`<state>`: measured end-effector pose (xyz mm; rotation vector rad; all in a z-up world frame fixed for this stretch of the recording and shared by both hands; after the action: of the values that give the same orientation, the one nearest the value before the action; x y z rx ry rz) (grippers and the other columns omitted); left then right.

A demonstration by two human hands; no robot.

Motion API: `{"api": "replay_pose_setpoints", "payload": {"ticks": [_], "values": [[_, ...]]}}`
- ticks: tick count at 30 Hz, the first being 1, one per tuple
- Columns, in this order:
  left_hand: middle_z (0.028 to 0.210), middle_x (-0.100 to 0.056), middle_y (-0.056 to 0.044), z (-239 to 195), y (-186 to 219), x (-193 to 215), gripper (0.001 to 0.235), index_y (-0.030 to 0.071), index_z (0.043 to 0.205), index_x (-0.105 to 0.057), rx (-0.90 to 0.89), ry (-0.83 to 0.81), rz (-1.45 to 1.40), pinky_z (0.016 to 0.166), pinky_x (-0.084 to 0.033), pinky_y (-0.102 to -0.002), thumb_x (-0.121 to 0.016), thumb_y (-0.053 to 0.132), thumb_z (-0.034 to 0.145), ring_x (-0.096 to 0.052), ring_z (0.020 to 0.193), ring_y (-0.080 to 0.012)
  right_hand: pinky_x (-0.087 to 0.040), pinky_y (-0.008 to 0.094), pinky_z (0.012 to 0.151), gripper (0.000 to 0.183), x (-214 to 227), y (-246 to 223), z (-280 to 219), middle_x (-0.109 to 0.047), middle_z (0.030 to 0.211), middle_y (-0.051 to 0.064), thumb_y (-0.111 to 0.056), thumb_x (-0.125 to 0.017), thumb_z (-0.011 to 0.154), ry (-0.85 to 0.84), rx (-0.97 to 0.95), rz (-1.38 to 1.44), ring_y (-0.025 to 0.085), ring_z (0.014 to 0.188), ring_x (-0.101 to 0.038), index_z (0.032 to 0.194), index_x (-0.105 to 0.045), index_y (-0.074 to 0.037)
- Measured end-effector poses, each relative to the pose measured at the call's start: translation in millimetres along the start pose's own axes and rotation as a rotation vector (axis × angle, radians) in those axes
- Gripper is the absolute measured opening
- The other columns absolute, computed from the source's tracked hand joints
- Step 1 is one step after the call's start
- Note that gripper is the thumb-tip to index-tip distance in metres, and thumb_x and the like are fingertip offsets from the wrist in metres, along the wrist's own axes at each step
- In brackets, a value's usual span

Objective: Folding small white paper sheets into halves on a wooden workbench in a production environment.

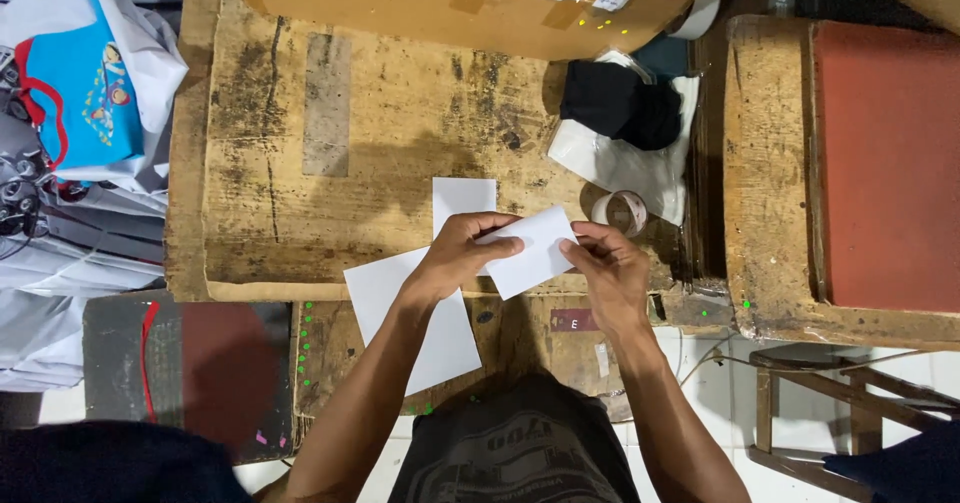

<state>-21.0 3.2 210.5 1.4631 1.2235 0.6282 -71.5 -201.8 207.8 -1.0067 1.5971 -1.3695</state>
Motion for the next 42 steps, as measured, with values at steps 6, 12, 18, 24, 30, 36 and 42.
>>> {"api": "replay_pose_setpoints", "payload": {"ticks": [6, 12, 18, 24, 30, 36, 42], "values": [[0.1, -0.078, -0.016, 6, -10, 7, 0.042, 0.0, 0.119, -0.076, 0.014, 0.016, -0.031, 0.084, -0.056, -0.033, -0.086, 0.01, 0.079, -0.067, 0.089, -0.0153, -0.063, 0.026, 0.056, 0.029, 6, -2, 2, -0.07, 0.079, 0.015, -0.001, -0.088, 0.079, -0.023, -0.05, 0.025, 0.015, 0.067, -0.069, 0.104, -0.076, 0.005], [0.1, -0.078, -0.018, 8, -4, 5, 0.042, 0.0, 0.118, -0.077, -0.012, 0.018, -0.028, 0.084, -0.056, -0.033, -0.087, 0.009, 0.078, -0.069, 0.088, -0.0174, -0.063, 0.025, 0.056, 0.026, 8, -14, 4, -0.071, 0.078, 0.019, 0.001, -0.085, 0.08, -0.086, -0.047, 0.003, 0.02, 0.063, -0.073, 0.103, -0.075, 0.008], [0.1, -0.078, -0.019, 11, -2, 5, 0.044, 0.001, 0.118, -0.077, -0.048, 0.005, -0.011, 0.084, -0.056, -0.034, -0.088, 0.009, 0.077, -0.069, 0.088, -0.0179, -0.063, 0.025, 0.058, 0.028, 7, -22, 3, -0.072, 0.08, 0.021, 0.001, -0.085, 0.079, -0.072, -0.034, -0.004, 0.021, 0.065, -0.074, 0.103, -0.074, 0.009], [0.103, -0.077, -0.021, 8, 7, 4, 0.045, -0.002, 0.119, -0.075, -0.044, 0.012, -0.003, 0.084, -0.055, -0.035, -0.088, 0.009, 0.077, -0.068, 0.089, -0.0194, -0.063, 0.025, 0.06, 0.028, 7, -23, 4, -0.072, 0.08, 0.022, 0.0, -0.085, 0.08, -0.094, -0.043, -0.022, 0.021, 0.067, -0.074, 0.104, -0.074, 0.01], [0.104, -0.077, -0.021, 9, -2, 5, 0.046, -0.002, 0.12, -0.075, -0.041, 0.014, -0.019, 0.084, -0.055, -0.036, -0.088, 0.009, 0.077, -0.068, 0.093, -0.0204, -0.063, 0.026, 0.059, 0.025, 5, -27, 3, -0.073, 0.08, 0.021, 0.003, -0.085, 0.078, -0.082, -0.026, -0.031, 0.02, 0.066, -0.074, 0.101, -0.075, 0.008], [0.085, -0.069, -0.014, 3, 42, -8, 0.034, -0.006, 0.108, -0.077, 0.035, -0.067, 0.107, 0.072, -0.05, -0.031, -0.085, 0.011, 0.079, -0.061, 0.078, -0.0197, -0.06, 0.025, 0.059, 0.019, 4, -33, 2, -0.075, 0.08, 0.019, 0.006, -0.083, 0.079, -0.11, -0.009, -0.074, 0.015, 0.067, -0.069, 0.097, -0.079, 0.005], [0.071, -0.062, -0.009, 13, 44, -24, 0.017, -0.001, 0.09, -0.08, 0.043, -0.101, 0.235, 0.06, -0.045, -0.028, -0.08, 0.016, 0.086, -0.054, 0.069, -0.0143, -0.059, 0.025, 0.06, 0.02, 8, -44, -2, -0.078, 0.082, 0.019, 0.007, -0.083, 0.078, -0.128, -0.009, -0.088, 0.014, 0.068, -0.068, 0.097, -0.08, 0.005]]}}
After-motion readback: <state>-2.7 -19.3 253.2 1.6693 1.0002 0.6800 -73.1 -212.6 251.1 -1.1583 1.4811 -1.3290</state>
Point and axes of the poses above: each hand's wrist, its own z-axis towards the middle knuckle, its own x-axis out of the back of the hand, y = z × x, the point moved 8 cm from there along z, towards the middle knuckle
